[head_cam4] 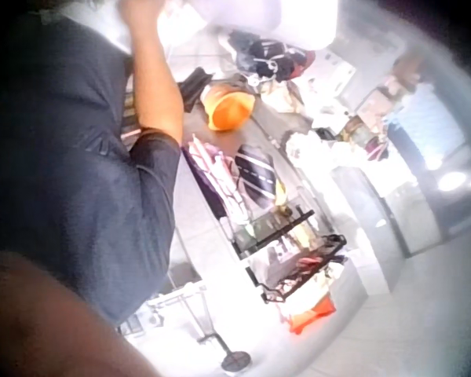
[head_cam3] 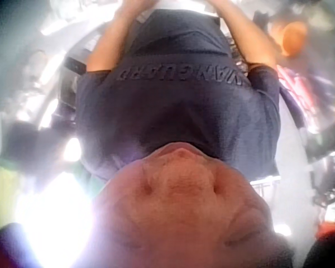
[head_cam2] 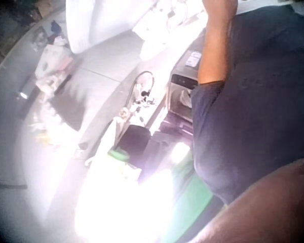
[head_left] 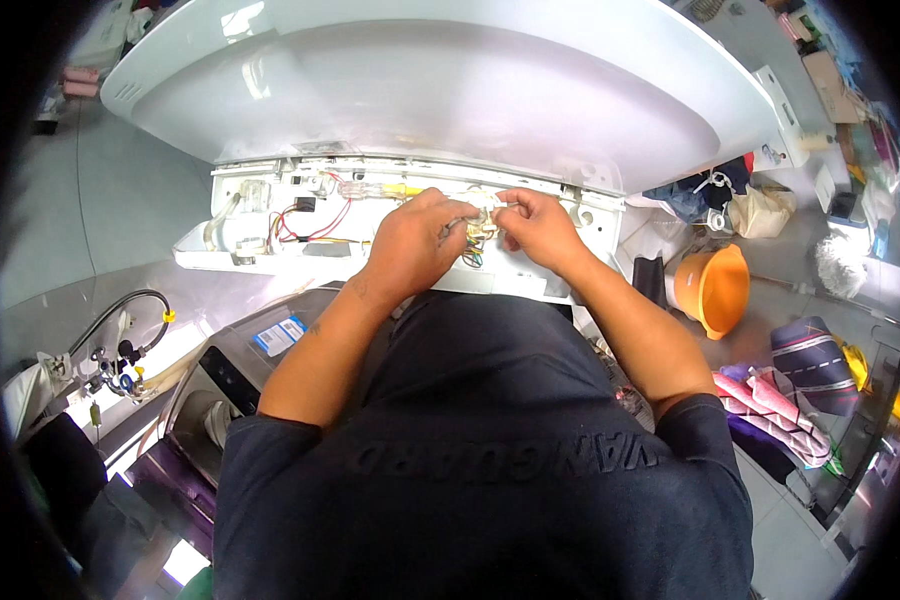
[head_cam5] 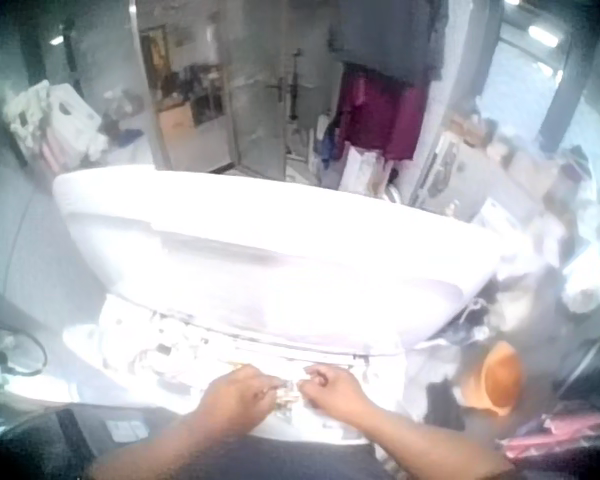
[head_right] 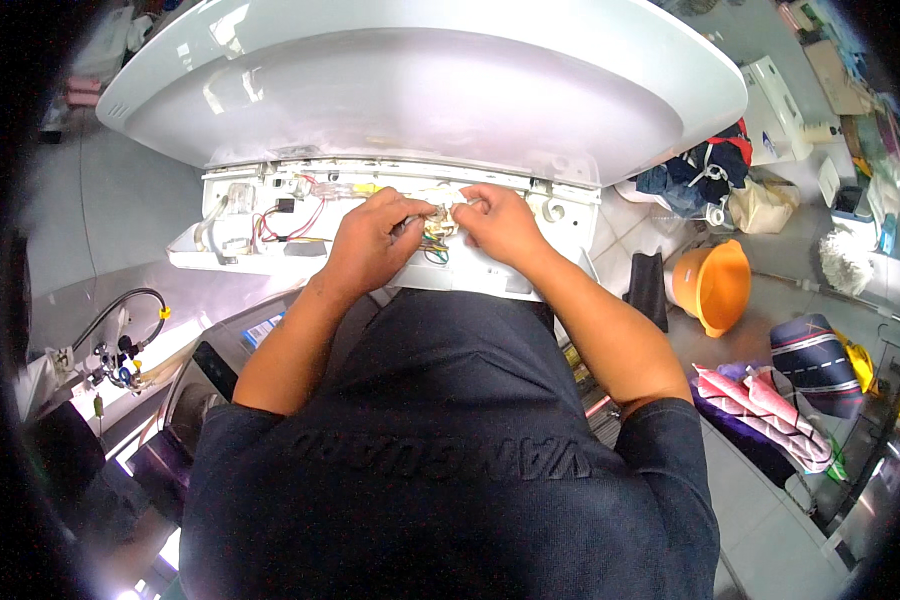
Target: The person works on the internal wiring of a white appliance, likely a washing machine, with the lid open. They use both hands to manipulate a small white component and its attached wires, repeatedly adjusting and connecting them within the machine's housing.
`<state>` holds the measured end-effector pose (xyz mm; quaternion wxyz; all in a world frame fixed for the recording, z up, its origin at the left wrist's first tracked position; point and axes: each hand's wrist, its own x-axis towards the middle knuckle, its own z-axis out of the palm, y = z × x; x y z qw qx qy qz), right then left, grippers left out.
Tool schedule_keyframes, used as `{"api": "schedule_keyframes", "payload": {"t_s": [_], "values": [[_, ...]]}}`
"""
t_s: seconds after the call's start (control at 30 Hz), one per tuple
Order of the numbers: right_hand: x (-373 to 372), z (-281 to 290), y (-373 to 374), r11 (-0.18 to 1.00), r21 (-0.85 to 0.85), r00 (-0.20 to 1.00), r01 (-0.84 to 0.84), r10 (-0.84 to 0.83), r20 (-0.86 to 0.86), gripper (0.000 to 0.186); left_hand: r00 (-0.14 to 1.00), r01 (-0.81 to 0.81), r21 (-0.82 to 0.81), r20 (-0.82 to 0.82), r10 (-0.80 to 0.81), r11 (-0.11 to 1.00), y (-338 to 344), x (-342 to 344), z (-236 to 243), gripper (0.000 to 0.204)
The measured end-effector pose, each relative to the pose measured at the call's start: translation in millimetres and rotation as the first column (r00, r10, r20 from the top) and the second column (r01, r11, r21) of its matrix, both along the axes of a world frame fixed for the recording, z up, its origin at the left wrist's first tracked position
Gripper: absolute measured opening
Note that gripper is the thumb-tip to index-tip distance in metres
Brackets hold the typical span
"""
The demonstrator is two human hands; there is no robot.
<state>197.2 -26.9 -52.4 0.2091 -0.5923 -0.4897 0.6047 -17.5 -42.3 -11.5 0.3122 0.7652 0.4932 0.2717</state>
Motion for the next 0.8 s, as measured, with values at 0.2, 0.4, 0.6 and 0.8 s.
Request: {"api": "schedule_keyframes", "payload": {"t_s": [0.2, 0.4, 0.6, 0.8], "values": [[-2, 7, 1, 1.0, -0.028, 1.0, 0.009, -0.01, -0.006, 0.042, 1.0, 0.014, -0.027, -0.018, -0.015, 1.0, 1, 1, 1, 0.019], [-1, -2, 0, 1.0, 0.018, 1.0, 0.022, -0.021, -0.021, 0.041, 1.0, 0.019, -0.156, 0.027, -0.015, 0.988, 4, 0, 2, 0.02], [-1, -7, -1, 0.999, 0.026, 0.999, 0.027, -0.026, -0.021, 0.039, 0.994, -0.04, -0.271, 0.083, 0.065, 0.962, 5, 1, 2, 0.021], [-2, -4, 0, 0.999, 0.041, 1.0, 0.015, -0.016, 0.024, 0.039, 0.932, -0.13, -0.501, 0.232, 0.277, 0.855, 7, 2, -4, 0.015]]}}
